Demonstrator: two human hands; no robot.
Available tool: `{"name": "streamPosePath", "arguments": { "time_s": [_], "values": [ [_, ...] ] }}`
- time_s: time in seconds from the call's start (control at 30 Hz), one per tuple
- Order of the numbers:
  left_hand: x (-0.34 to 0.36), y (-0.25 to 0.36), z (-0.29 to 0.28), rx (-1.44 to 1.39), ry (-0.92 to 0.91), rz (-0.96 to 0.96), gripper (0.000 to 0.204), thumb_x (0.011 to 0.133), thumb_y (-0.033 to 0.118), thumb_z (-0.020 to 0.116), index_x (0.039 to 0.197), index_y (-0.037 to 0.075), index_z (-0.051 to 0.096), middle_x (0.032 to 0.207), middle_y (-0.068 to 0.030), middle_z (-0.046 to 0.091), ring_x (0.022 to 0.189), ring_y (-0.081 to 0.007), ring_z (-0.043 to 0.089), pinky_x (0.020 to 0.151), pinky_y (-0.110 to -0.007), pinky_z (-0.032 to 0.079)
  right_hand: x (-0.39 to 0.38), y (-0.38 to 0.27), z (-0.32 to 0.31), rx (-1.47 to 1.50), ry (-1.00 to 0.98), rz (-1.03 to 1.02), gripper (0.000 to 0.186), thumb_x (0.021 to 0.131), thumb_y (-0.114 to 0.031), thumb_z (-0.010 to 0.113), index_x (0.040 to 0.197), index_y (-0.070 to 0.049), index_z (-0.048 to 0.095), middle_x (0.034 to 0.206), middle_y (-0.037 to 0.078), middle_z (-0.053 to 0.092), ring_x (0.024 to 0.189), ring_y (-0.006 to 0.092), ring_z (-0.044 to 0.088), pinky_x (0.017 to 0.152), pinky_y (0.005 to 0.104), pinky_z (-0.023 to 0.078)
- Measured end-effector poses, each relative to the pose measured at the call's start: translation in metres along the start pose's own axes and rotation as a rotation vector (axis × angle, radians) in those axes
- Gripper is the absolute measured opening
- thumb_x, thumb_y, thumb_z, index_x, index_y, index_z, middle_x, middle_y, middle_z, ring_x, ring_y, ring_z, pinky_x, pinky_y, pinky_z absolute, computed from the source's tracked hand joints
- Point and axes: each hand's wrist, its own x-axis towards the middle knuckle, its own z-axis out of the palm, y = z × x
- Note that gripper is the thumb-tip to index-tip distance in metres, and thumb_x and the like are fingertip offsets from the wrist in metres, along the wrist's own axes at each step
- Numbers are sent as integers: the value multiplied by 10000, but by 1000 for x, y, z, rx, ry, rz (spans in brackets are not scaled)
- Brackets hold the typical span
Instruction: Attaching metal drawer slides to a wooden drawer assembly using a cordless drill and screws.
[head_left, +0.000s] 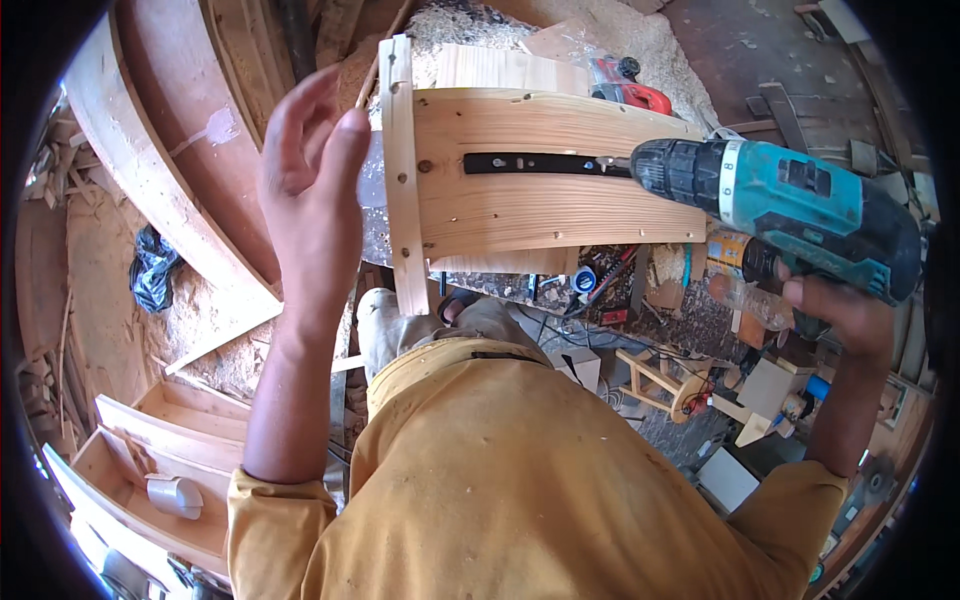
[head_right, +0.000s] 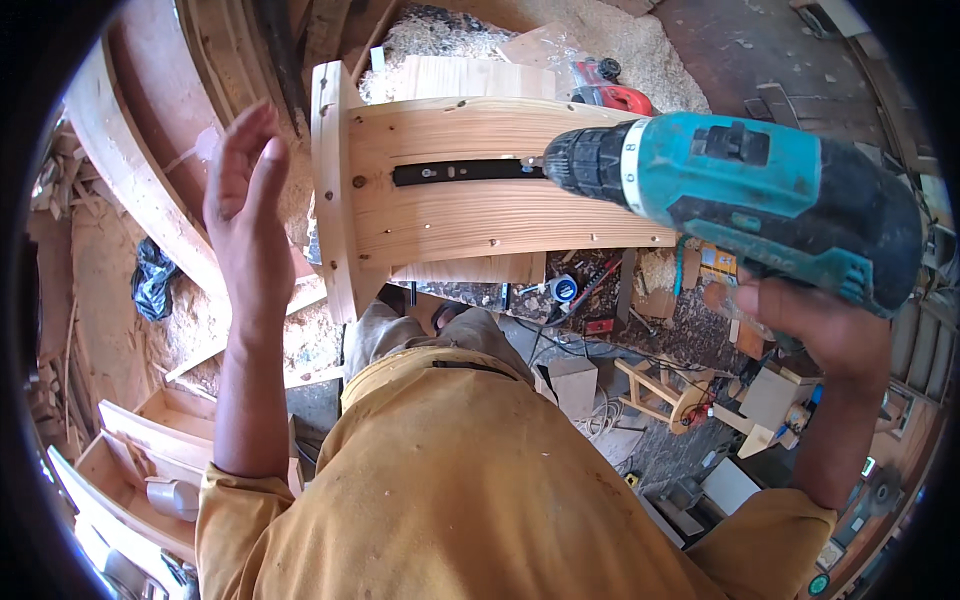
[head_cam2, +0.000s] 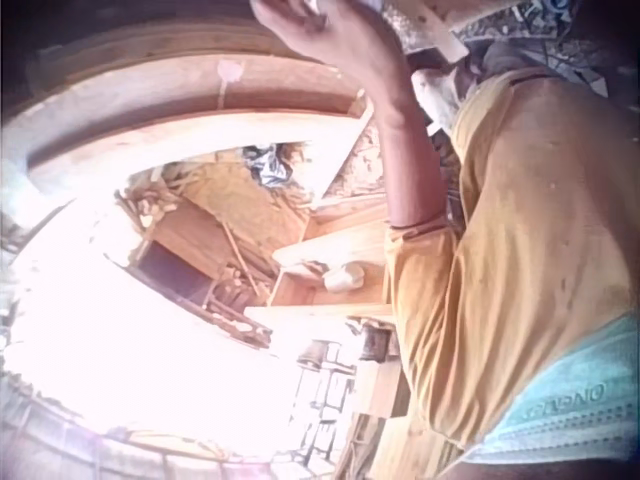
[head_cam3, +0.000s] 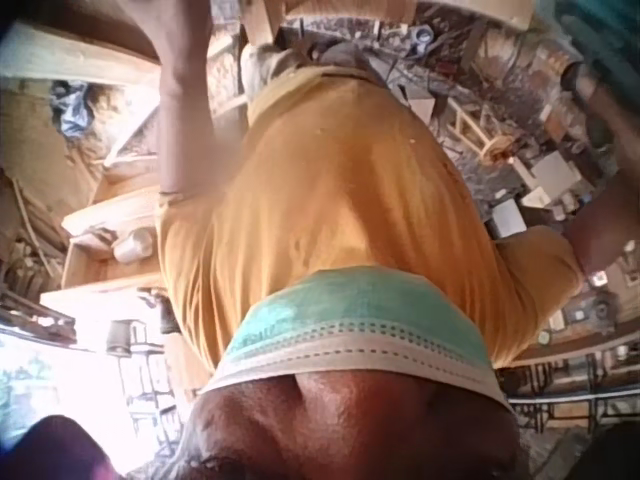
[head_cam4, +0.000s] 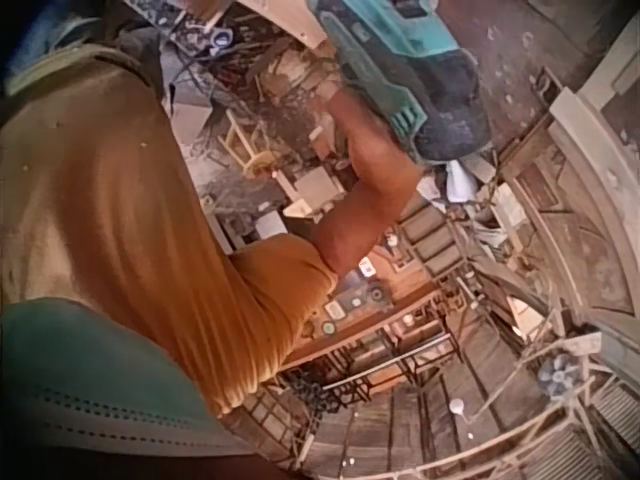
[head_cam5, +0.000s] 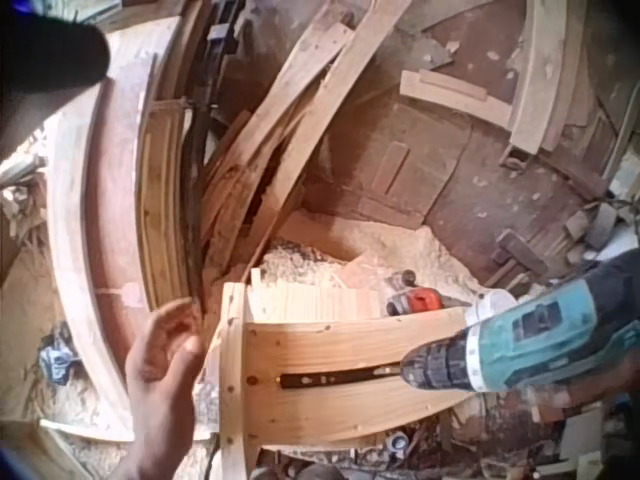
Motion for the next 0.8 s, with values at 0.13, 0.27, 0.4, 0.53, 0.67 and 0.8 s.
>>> {"name": "streamPosePath", "arguments": {
  "time_s": [0.13,0.27,0.4,0.53,0.67,0.8],
  "values": [
    [-21,-28,-10,-440,-62,-471,559,937,415,549,1355,61,433,1281,-124,509,1200,-219,462,1018,-418,361,8,-12,22,-43,-33,-27,453,683,52,752,1108,-23,615,938,35,646,848,143,607,787,294,500],
    [-28,-4,11,-586,-160,-533,623,961,421,479,1421,35,318,1330,-140,478,1229,-240,462,1031,-387,378,19,-21,41,9,-83,-102,470,683,52,754,1125,-21,611,951,30,648,857,140,606,777,291,501],
    [-26,-13,8,-631,-166,-625,539,966,367,469,1402,71,354,1317,-118,496,1220,-218,477,1048,-392,368,25,-33,49,-18,-141,-120,475,696,-13,778,1141,-18,612,967,57,660,882,169,619,814,325,498],
    [-17,-20,3,-666,-211,-725,491,947,343,524,1350,89,406,1263,-103,532,1160,-206,525,1008,-389,417,28,-36,54,-38,-182,-118,465,714,-10,769,1151,-19,614,1004,55,664,917,177,621,854,334,498],
    [-15,-34,0,-749,-270,-710,899,874,369,652,1468,-29,108,1386,-241,391,1261,-270,440,1046,-370,373,29,-35,59,-2,-141,-43,472,704,22,769,1148,-22,613,964,27,662,856,133,609,758,296,512],
    [-15,-32,2,-768,-271,-726,922,867,367,662,1468,-33,87,1389,-253,378,1263,-279,435,1043,-375,377,28,-37,61,-49,-136,-42,412,721,-14,765,1112,-25,637,988,55,672,915,172,627,856,336,500]
  ]
}}
